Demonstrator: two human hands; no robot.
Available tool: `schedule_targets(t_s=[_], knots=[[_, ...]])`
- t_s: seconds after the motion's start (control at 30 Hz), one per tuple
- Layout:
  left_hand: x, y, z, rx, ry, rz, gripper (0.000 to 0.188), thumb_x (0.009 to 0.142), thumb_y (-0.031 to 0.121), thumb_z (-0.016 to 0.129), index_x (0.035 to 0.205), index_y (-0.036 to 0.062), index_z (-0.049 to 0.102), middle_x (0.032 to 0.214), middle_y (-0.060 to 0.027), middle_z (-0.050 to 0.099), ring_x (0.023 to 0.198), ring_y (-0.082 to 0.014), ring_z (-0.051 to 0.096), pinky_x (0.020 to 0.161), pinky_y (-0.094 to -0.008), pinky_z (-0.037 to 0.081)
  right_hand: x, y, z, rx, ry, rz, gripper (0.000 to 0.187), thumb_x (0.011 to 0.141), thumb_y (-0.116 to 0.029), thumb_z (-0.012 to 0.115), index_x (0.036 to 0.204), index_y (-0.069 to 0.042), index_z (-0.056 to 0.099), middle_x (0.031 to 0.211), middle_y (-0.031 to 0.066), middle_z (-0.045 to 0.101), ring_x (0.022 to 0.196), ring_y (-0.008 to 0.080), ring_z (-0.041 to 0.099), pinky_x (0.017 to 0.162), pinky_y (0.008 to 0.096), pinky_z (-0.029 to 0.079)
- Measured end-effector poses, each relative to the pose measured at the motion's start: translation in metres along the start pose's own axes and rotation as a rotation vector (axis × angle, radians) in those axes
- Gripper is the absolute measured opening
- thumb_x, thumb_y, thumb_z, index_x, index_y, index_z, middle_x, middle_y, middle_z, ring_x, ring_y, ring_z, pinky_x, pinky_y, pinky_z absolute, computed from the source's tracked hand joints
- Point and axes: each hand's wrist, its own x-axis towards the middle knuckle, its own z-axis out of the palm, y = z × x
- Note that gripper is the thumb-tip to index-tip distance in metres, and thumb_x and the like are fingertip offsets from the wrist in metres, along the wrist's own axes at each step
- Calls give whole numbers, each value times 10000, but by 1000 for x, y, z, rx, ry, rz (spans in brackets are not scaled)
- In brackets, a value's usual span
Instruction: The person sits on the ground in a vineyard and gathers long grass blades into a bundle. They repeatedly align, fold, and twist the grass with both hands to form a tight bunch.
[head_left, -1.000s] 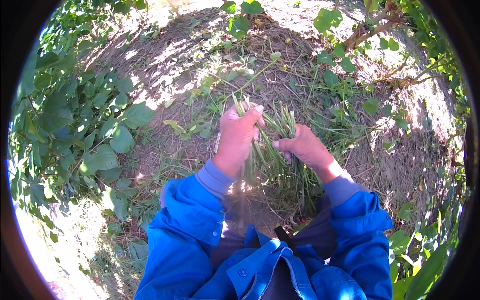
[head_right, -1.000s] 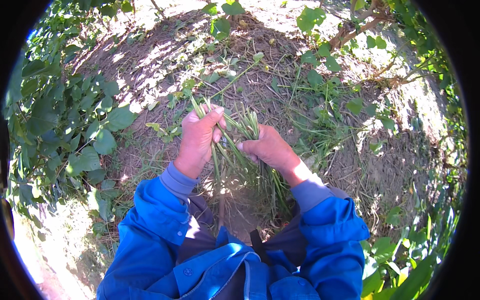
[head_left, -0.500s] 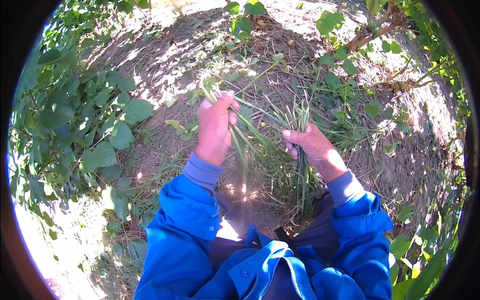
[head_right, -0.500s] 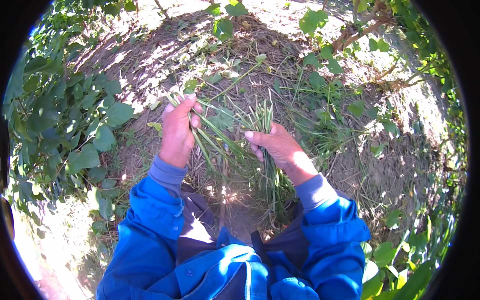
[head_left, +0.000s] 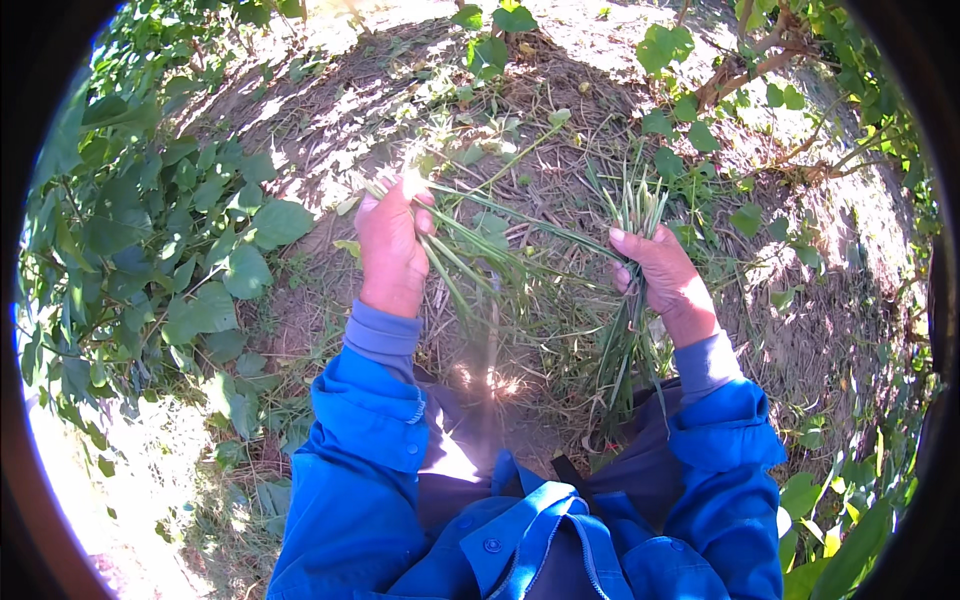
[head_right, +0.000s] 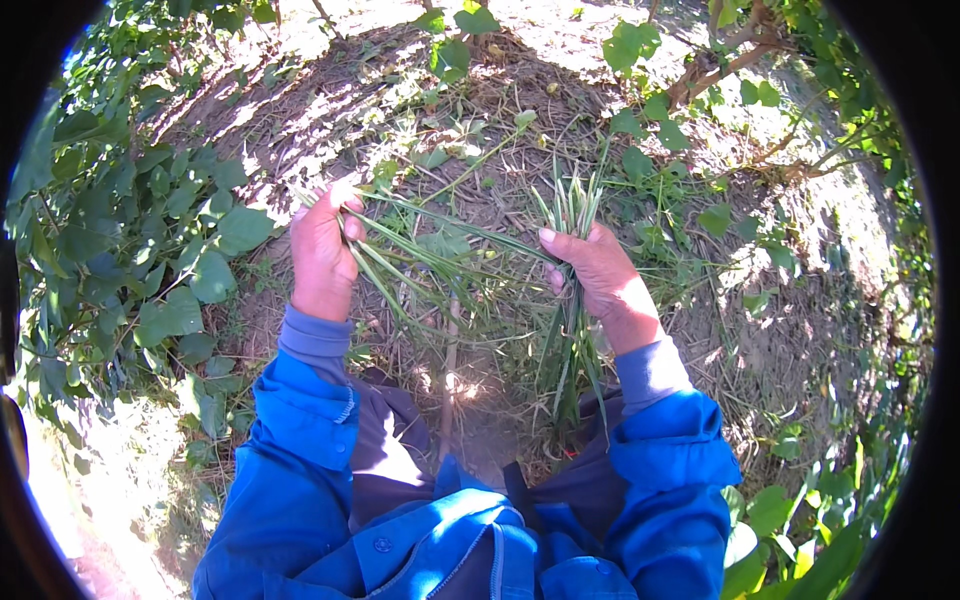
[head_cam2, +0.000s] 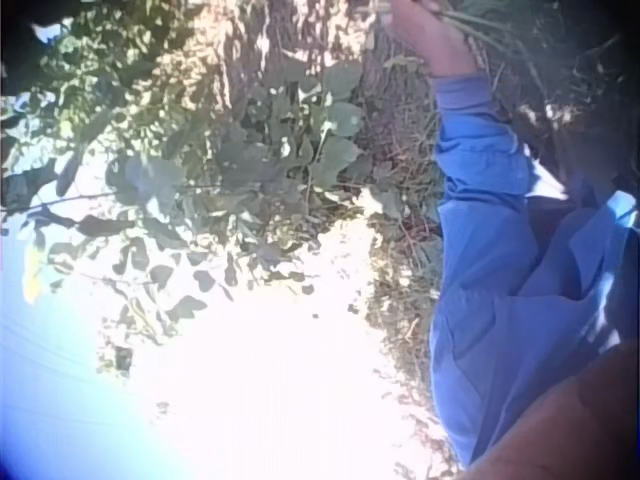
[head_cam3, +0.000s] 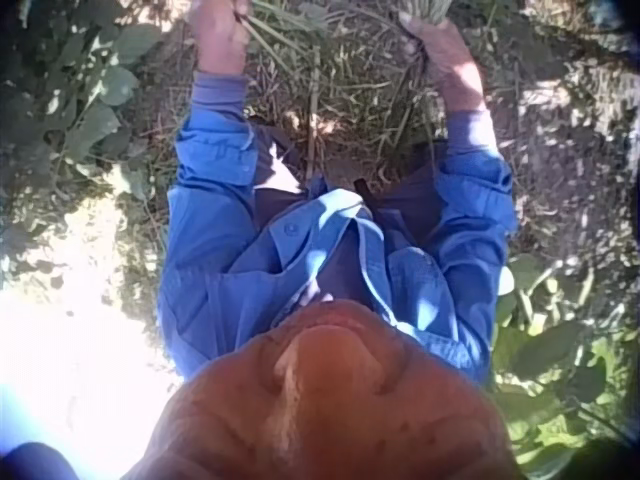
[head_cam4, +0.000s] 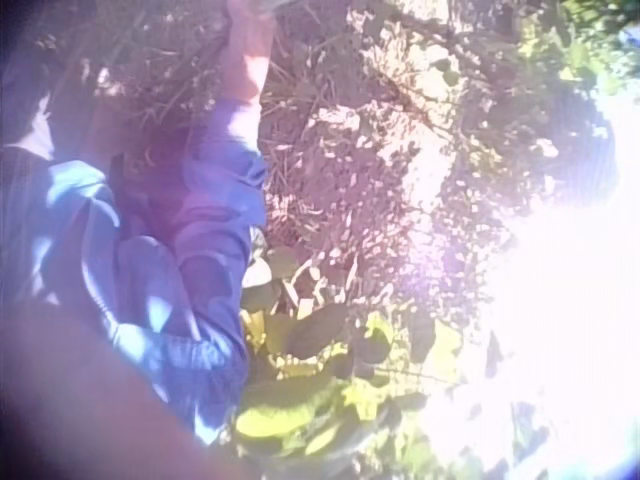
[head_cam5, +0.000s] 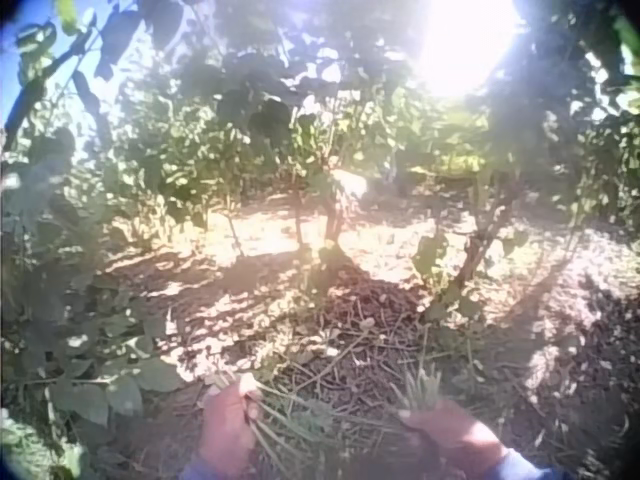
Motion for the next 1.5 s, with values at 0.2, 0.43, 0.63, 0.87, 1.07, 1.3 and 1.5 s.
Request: schedule_targets(t_s=[0.2, 0.43, 0.63, 0.87, 1.07, 1.3, 1.5], knots=[[11, 9, -11, 11, 76, 35, 94, 893, 67, 644, 906, 58, 552, 672, -74, 595, 436, -101, 461, 366, -208, 333, 2, -1, -13, -170, 200, -97, 157, 902, -154, 681, 1000, -60, 601, 752, -4, 582, 534, 90, 531, 458, 236, 445], [38, 36, -47, -1, 276, 264, 103, 906, 79, 637, 889, 50, 539, 722, -74, 586, 456, -105, 458, 389, -226, 359, 1, -24, -86, -260, 611, -353, 144, 901, -165, 687, 928, -77, 576, 694, -4, 542, 492, 89, 492, 423, 244, 402], [23, 19, -32, 101, 167, 335, 99, 880, 26, 629, 909, 10, 536, 696, -56, 575, 460, -99, 461, 392, -229, 340, -16, -41, -65, -214, 614, -406, 135, 906, -155, 683, 927, -74, 577, 659, -11, 519, 468, 84, 459, 412, 233, 378], [-18, -25, 15, 250, -25, 137, 72, 881, 63, 639, 881, 43, 570, 693, -25, 576, 472, -59, 444, 417, -209, 330, -18, -16, -4, -324, 277, -224, 268, 856, -158, 740, 1058, -33, 616, 736, -24, 566, 579, 64, 499, 537, 219, 428], [-66, -50, 43, 162, -283, -52, 81, 935, 104, 634, 928, 49, 575, 725, -52, 603, 482, -75, 472, 427, -188, 355, -16, 14, 38, -550, -94, -35, 407, 809, -127, 768, 1180, -22, 635, 948, -12, 638, 831, 88, 564, 792, 262, 470], [-31, -14, 27, 13, -156, -18, 61, 915, 79, 636, 905, 53, 581, 710, -67, 611, 458, -92, 476, 398, -205, 369, -10, 21, 26, -808, -153, 82, 261, 824, -99, 707, 1078, -38, 706, 839, -10, 658, 756, 85, 560, 695, 287, 478], [21, 41, -16, -112, 103, 122, 104, 944, 101, 613, 890, 43, 545, 720, -71, 593, 460, -112, 470, 403, -236, 376, -1, 14, -7, -1009, 91, 14, 206, 801, -128, 703, 968, -7, 694, 708, 22, 610, 669, 112, 537, 642, 302, 455]])
